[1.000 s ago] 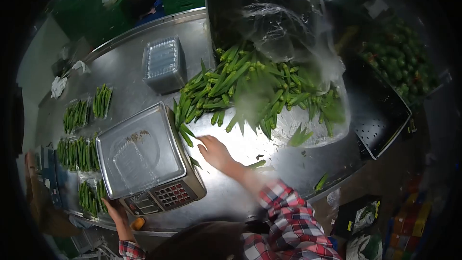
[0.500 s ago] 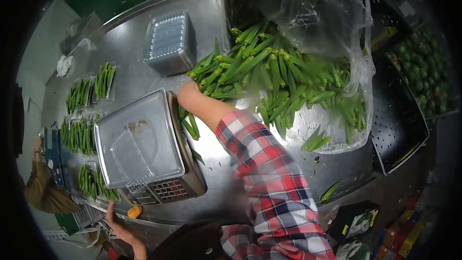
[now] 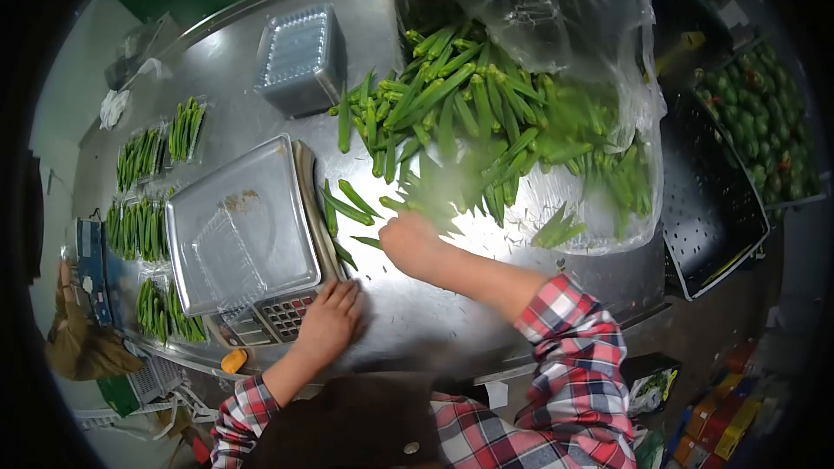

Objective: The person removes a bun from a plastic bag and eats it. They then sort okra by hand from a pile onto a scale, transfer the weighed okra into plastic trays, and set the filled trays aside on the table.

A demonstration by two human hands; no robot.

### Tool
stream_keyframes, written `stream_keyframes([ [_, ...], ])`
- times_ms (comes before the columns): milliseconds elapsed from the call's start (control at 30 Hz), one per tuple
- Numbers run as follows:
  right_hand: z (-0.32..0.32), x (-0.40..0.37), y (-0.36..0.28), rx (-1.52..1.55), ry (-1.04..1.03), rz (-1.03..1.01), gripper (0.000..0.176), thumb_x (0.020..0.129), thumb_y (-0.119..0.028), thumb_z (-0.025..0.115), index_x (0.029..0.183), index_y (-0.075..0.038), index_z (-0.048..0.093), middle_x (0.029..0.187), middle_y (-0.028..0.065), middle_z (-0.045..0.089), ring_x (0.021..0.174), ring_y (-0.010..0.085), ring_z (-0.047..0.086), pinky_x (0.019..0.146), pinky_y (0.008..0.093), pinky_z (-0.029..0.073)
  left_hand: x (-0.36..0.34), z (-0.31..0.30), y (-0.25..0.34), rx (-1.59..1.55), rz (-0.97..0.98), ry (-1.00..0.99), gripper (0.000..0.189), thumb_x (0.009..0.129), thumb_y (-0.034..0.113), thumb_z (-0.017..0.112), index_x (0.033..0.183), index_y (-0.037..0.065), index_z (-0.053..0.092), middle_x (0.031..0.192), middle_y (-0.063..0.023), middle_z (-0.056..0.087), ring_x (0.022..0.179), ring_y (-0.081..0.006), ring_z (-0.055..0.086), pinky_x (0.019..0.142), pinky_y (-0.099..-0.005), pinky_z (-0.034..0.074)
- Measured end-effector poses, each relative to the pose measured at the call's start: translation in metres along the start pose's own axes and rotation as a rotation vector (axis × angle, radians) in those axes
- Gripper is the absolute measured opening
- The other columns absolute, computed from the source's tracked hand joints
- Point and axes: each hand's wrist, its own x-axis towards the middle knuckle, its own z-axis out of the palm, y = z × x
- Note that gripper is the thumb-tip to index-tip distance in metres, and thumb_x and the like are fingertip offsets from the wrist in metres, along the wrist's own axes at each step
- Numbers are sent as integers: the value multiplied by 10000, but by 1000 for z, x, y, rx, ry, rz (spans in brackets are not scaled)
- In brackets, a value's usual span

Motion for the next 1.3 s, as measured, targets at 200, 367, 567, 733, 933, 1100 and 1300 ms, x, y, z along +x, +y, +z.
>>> stream_keyframes([
  [200,24,75,-13,207,374,138,454,726,-122,608,1121,48,462,888,179,565,873,320,540,775,381,454,-5,-2,-4,-105,-55,27,273,796,200,558,972,1,622,1070,-109,598,1098,-229,500,1030,-389,308],
  [367,14,61,-2,350,382,177,460,641,-42,593,1077,51,479,903,165,543,894,321,522,785,394,440,-22,1,-2,-100,-177,73,248,784,185,587,932,-12,624,1023,-135,605,1056,-263,520,995,-401,345],
  [567,27,-12,-18,79,260,82,266,683,-77,576,937,-20,521,871,114,504,874,250,487,739,356,406,8,-9,5,-349,-373,256,367,756,117,614,1083,-29,532,1103,-197,536,1028,-337,502,948,-415,375],
  [733,58,-12,-30,-68,308,68,221,720,-102,534,935,-52,525,866,75,493,854,202,467,714,311,379,93,-4,-28,-242,-618,342,545,776,84,561,1280,-8,375,1226,-245,438,1108,-383,431,938,-426,382],
  [933,67,-32,-19,15,352,-30,147,704,-102,548,844,-66,521,833,82,481,838,227,468,719,328,366,133,30,-55,-313,-1021,121,580,778,32,483,1338,59,332,1182,-217,436,1058,-365,441,900,-452,396],
  [1100,17,-37,17,318,589,180,272,669,-126,641,877,-14,506,861,136,493,856,303,482,745,403,399,124,45,-51,-452,-976,473,534,764,-20,473,1286,48,390,1018,-154,523,913,-312,529,832,-412,454],
  [1300,-9,3,84,329,280,353,406,715,-187,627,1026,49,516,977,242,553,954,403,508,872,427,411,121,42,39,-2264,-1223,562,361,814,-25,453,1172,-7,410,965,-131,554,820,-228,587,718,-368,539],
])
